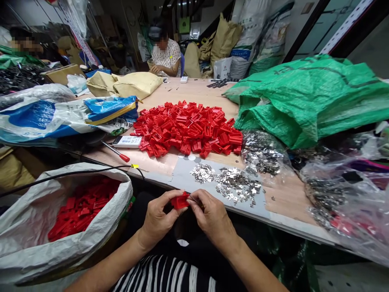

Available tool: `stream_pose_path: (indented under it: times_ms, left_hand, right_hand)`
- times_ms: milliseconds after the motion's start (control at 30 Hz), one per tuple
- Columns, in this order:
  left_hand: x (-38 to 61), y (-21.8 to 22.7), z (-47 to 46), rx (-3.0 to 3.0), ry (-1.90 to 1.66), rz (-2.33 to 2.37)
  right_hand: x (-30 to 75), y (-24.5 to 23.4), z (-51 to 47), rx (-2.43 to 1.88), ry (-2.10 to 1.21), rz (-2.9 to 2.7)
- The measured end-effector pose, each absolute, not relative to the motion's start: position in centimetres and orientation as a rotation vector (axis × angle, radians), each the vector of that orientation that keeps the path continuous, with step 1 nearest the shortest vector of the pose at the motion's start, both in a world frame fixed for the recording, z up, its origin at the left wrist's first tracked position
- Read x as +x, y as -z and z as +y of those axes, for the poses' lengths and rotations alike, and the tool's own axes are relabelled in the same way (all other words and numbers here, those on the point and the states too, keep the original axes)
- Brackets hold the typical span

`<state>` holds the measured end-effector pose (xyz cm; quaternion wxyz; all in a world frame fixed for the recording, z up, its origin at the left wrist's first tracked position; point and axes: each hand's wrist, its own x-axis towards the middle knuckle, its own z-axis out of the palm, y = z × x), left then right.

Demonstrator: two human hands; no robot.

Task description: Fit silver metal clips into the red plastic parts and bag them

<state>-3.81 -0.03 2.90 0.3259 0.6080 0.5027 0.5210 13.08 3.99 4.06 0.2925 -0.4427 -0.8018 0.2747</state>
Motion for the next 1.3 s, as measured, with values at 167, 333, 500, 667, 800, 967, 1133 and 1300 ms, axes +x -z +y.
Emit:
stream_pose_path:
  times_ms: [167, 333, 500, 667, 800, 967, 1133, 1300]
  left_hand:
    - [-3.7, -2.6, -0.2, 1.598, -1.375, 1.317]
    - [-3.7, -2.3, -0.4, 1.625, -1.427, 1.352]
    - [-3.7, -2.3, -0.3, 1.599, -1.447, 1.343]
    - [-3.8, -2.4, -0.2, 1.621, -1.46, 1.365]
    - [-3.8, -2.4, -0.1, 1.663, -1.439, 1.362]
    - [-3.7, -2.3, -0.1, 1.679, -1.41, 1.337]
    - [-3.9, -2.2, -0.2, 1.618, -1.413, 1.398]
    - [-4.0, -2.3, -0.2, 1.635, -1.412, 1.408]
  right_hand:
    - [12.9, -3.9, 3.8, -1.142, -0.69, -2.125]
    - [12.8, -3.9, 3.6, -1.105, -0.721, -2.108]
    - [12.6, -4.1, 3.9, -1.139, -0.671, -2.111]
    - [12.7, -4.4, 4.1, -1.159, -0.561, -2.109]
    - [12.8, -4.4, 4.0, -1.138, -0.559, -2.131]
    - [12.9, -4.1, 4.0, -1.125, -0.758, -2.159]
    - [13.4, -4.7, 4.4, -1.098, -0.989, -2.085]
    - [13.8, -4.8, 4.9, -1.114, -1.218, -1.918]
